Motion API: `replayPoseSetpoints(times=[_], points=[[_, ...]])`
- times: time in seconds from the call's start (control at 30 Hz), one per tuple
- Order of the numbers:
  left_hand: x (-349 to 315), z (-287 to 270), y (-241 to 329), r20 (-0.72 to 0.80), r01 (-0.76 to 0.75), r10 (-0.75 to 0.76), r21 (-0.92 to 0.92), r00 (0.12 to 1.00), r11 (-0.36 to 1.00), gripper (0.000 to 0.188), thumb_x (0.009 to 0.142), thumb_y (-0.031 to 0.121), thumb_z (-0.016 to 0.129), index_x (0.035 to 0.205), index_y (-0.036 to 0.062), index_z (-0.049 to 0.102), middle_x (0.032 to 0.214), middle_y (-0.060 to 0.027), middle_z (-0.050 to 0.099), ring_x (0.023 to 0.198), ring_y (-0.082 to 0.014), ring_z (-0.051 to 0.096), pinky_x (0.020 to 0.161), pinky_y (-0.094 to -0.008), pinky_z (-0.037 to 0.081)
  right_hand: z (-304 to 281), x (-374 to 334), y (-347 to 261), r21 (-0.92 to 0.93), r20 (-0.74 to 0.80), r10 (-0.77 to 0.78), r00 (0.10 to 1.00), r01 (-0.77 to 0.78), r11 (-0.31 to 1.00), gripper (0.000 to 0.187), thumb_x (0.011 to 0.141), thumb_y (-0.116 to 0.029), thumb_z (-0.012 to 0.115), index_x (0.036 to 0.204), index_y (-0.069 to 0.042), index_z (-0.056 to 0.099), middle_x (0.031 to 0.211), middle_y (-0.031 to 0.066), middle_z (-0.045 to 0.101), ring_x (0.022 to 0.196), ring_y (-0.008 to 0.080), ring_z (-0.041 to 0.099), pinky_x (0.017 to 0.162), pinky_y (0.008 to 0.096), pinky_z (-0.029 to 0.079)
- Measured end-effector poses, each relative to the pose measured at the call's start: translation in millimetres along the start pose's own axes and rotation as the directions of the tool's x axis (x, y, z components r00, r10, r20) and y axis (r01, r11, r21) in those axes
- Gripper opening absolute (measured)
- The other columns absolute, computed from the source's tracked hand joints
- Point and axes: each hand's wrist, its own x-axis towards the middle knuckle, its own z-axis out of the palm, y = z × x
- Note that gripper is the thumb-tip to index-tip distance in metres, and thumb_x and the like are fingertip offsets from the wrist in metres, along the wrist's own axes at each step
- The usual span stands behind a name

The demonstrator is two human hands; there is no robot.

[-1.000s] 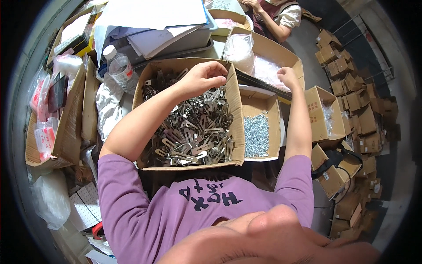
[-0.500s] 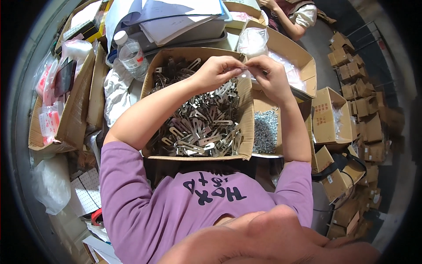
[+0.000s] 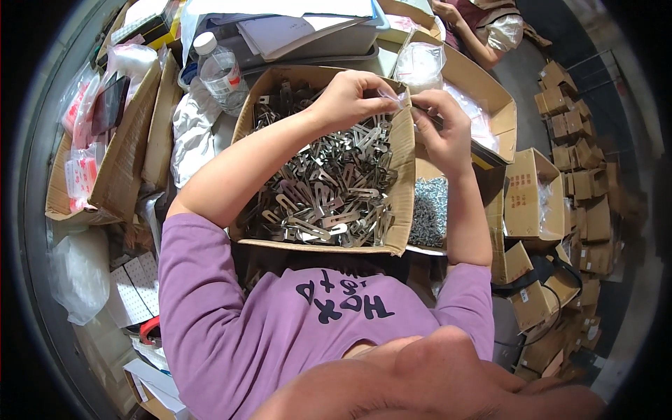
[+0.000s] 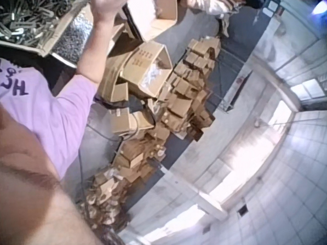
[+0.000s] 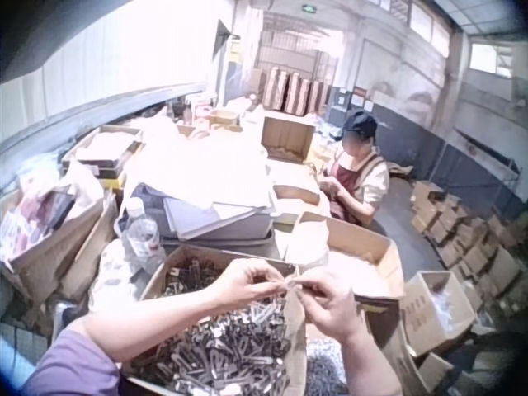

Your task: The person picks up metal clips from a large box, places them into small plastic bags, and then drops the bags into a different box.

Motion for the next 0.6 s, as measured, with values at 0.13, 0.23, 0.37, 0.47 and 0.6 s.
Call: replayPoseSetpoints(times=[0.13, 0.23, 0.37, 0.47, 0.6], points=[[-1, 0, -11, -0.005, -0.014, 0.015, 0.152, 1.0, 0.988, 0.014, 0.081, 0.012, 0.07, 0.082, -0.0013, 0.065, 0.068, -0.0024, 0.06, 0.064, -0.0064, 0.053, 0.055, -0.0229, 0.043, 2, 1, -10, -0.062, 0.083, -0.111, 0.99, 0.117, 0.991, 0.02, 0.075, -0.002, 0.067, 0.094, -0.003, 0.065, 0.092, 0.0118, 0.065, 0.087, 0.0271, 0.061, 0.077, 0.0344, 0.048], [0, -1, -6, -0.025, -0.074, 0.091, 0.385, 0.996, 0.92, 0.015, 0.075, 0.01, 0.073, 0.08, -0.0011, 0.064, 0.067, -0.0051, 0.059, 0.063, -0.0089, 0.053, 0.055, -0.0254, 0.043, 3, -1, -10, -0.093, 0.12, -0.126, 0.985, 0.138, 0.986, 0.02, 0.075, -0.004, 0.068, 0.094, -0.003, 0.065, 0.093, 0.011, 0.065, 0.09, 0.0272, 0.059, 0.081, 0.0358, 0.047], [-1, 2, -2, -0.03, -0.101, 0.12, 0.368, 0.992, 0.924, 0.017, 0.069, 0.008, 0.075, 0.08, -0.0005, 0.065, 0.072, -0.0074, 0.06, 0.065, -0.0161, 0.058, 0.061, -0.0284, 0.048, 5, -1, -10, -0.188, 0.22, -0.06, 0.974, 0.103, 0.977, 0.022, 0.077, -0.015, 0.068, 0.096, -0.004, 0.065, 0.096, 0.0108, 0.065, 0.092, 0.028, 0.057, 0.087, 0.0378, 0.043], [-1, 2, -8, 0.054, -0.3, 0.312, 0.469, 0.949, 0.831, 0.024, 0.067, 0.009, 0.075, 0.088, 0.0013, 0.066, 0.084, -0.0085, 0.062, 0.078, -0.0223, 0.062, 0.071, -0.0326, 0.051, 5, -4, 0, -0.268, 0.332, 0.018, 0.943, 0.076, 0.961, 0.029, 0.078, -0.024, 0.067, 0.1, -0.005, 0.066, 0.108, 0.013, 0.061, 0.101, 0.0302, 0.051, 0.091, 0.0392, 0.04], [-1, 7, -14, -0.028, -0.368, 0.523, 0.677, 0.852, 0.637, 0.043, 0.065, 0.012, 0.076, 0.105, 0.0042, 0.062, 0.105, -0.011, 0.06, 0.097, -0.0244, 0.059, 0.08, -0.0363, 0.049, 10, -4, 1, -0.304, 0.426, 0.092, 0.9, 0.046, 0.952, 0.033, 0.075, -0.025, 0.066, 0.106, -0.012, 0.067, 0.13, 0.0166, 0.049, 0.118, 0.0364, 0.037, 0.1, 0.0454, 0.031]])
